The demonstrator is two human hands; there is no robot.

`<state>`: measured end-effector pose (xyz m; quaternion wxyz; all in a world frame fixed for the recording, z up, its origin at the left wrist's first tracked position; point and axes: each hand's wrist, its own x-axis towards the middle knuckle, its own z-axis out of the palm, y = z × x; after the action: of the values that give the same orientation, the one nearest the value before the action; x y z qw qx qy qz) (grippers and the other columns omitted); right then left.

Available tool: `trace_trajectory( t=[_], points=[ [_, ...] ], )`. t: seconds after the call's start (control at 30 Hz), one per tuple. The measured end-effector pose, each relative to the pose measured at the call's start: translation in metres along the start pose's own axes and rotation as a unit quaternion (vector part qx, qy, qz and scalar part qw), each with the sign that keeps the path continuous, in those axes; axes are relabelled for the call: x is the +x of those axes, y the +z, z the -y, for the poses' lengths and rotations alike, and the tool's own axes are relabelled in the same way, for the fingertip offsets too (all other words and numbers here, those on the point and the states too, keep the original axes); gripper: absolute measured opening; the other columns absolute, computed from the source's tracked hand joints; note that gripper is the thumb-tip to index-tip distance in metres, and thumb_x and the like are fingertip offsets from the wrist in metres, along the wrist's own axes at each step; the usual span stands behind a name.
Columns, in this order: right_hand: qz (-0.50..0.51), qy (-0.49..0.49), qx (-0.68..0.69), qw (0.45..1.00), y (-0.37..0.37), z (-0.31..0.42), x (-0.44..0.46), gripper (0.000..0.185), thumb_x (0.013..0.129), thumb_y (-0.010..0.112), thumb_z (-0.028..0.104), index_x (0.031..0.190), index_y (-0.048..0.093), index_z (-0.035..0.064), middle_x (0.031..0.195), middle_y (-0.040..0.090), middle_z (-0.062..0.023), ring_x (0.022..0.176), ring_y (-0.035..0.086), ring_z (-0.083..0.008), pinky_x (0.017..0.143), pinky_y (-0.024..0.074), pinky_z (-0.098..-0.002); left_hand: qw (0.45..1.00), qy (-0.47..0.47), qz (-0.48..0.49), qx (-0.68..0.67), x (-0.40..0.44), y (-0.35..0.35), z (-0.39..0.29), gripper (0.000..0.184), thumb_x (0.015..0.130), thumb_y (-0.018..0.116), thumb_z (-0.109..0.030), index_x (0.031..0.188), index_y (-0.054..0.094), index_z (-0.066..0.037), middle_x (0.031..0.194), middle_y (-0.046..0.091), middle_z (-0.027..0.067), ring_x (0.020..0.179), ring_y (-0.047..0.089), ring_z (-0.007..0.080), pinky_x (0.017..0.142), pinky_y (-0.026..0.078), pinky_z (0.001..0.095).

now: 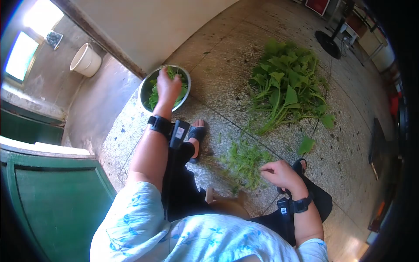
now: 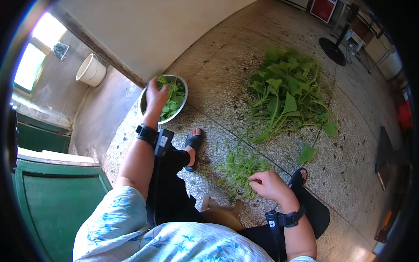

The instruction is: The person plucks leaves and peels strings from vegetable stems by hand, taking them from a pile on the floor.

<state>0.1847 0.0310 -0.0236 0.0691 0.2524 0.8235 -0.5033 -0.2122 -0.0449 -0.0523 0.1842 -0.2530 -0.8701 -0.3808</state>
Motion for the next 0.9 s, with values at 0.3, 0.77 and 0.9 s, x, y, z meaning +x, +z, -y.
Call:
trace_trajectory(
  t=[0.3,0.77,0.9],
  points=[
    [-0.034,0.052,-0.159,0.985,-0.011,0.007,-0.003,0.019,0.073,0.057,0.019,0.065,0.059,0.0024,0.063,0.058,-0.0137,0.049,0.053,-0.0266,0.049,0.0422,-0.0345,0.868,0.176,0.456,-0.089,-0.087,0.035,-0.080,0.025,0.074,0.056,-0.019,0.094,0.057,-0.003,0.083,0.061,0.0163,0.078,0.058,0.0312,0.069,0.046,0.0380],
    [-0.491,-0.096,0.337,0.798,-0.108,-0.005,-0.114,0.018,0.082,0.049,0.006,0.098,0.053,-0.0013,0.095,0.056,-0.0089,0.082,0.054,-0.0128,0.074,0.0421,-0.0255,0.661,0.116,0.740,-0.053,-0.072,0.115,-0.188,0.031,0.080,0.055,-0.023,0.105,0.051,-0.005,0.081,0.059,0.0050,0.064,0.057,0.0121,0.054,0.046,0.0253],
    [-0.487,-0.118,0.375,0.780,-0.112,-0.013,-0.118,0.018,0.081,0.050,0.008,0.096,0.053,-0.0022,0.096,0.055,-0.0113,0.082,0.054,-0.0151,0.075,0.0418,-0.0274,0.673,0.086,0.733,-0.048,-0.044,0.164,-0.226,0.034,0.079,0.055,-0.023,0.107,0.049,-0.004,0.079,0.057,0.0051,0.066,0.057,0.0120,0.053,0.046,0.0259]
  ],
)
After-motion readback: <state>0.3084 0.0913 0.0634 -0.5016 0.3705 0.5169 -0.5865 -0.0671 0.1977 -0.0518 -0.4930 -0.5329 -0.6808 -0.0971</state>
